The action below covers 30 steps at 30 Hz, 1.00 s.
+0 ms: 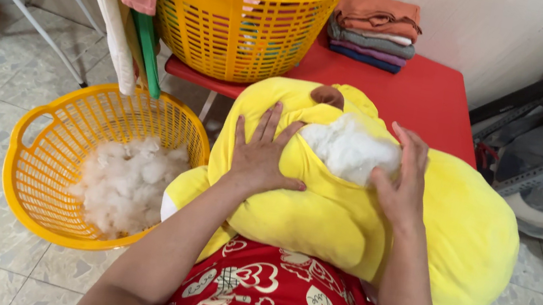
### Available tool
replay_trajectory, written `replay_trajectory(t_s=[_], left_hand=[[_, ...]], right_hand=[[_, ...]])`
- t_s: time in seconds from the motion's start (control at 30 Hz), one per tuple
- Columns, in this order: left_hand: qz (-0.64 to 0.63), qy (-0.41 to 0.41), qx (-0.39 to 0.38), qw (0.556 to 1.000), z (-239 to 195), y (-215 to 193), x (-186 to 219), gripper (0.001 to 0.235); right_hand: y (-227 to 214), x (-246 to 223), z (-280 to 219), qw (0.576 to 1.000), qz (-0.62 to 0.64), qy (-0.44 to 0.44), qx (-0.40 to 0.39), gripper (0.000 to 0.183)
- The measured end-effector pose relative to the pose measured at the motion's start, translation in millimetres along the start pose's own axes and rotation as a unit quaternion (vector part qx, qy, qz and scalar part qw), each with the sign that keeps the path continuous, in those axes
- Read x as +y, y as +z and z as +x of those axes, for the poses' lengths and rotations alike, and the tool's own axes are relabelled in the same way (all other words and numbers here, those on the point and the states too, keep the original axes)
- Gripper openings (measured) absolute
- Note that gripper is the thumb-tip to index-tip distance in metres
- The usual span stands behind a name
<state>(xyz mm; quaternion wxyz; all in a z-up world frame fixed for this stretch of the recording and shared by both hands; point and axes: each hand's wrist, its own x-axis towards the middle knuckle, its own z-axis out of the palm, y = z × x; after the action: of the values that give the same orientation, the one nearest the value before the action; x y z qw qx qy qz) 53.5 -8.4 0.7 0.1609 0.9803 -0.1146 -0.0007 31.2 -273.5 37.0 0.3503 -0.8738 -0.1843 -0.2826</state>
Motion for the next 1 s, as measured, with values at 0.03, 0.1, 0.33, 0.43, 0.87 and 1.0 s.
replay_trajectory(t_s=[0.03, 0.1, 0.33, 0.43, 0.87, 1.0], left_hand=[[0.002, -0.002, -0.002, 1.0, 0.3, -1.3, -0.2, 0.134], [0.0, -0.001, -0.006, 1.0, -1.3, 0.3, 0.9, 0.134], [-0.032, 0.012, 0.019, 0.999, -1.0, 5.4, -3.7, 0.132], [-0.035, 0.01, 0.013, 0.999, -1.0, 5.7, -4.5, 0.132], [-0.04, 0.007, 0.002, 0.999, -1.8, 4.5, -5.7, 0.13], [-0.033, 0.018, 0.021, 0.999, -2.3, 8.8, -7.2, 0.128]], right_hand=[[-2.5, -11.5, 3.0, 0.999, -0.03, -0.025, -0.002, 0.072], [-1.6, -30.0, 0.5, 0.994, -0.091, -0.067, -0.01, 0.076], [35.4, -28.2, -2.7, 0.985, -0.145, -0.063, -0.064, 0.053], [39.8, -5.7, -0.4, 0.99, -0.111, 0.022, -0.079, 0.036], [52.1, 74.5, 11.4, 0.851, 0.465, 0.233, 0.071, 0.012], [49.5, 76.9, 18.1, 0.781, 0.52, 0.299, 0.175, 0.011]])
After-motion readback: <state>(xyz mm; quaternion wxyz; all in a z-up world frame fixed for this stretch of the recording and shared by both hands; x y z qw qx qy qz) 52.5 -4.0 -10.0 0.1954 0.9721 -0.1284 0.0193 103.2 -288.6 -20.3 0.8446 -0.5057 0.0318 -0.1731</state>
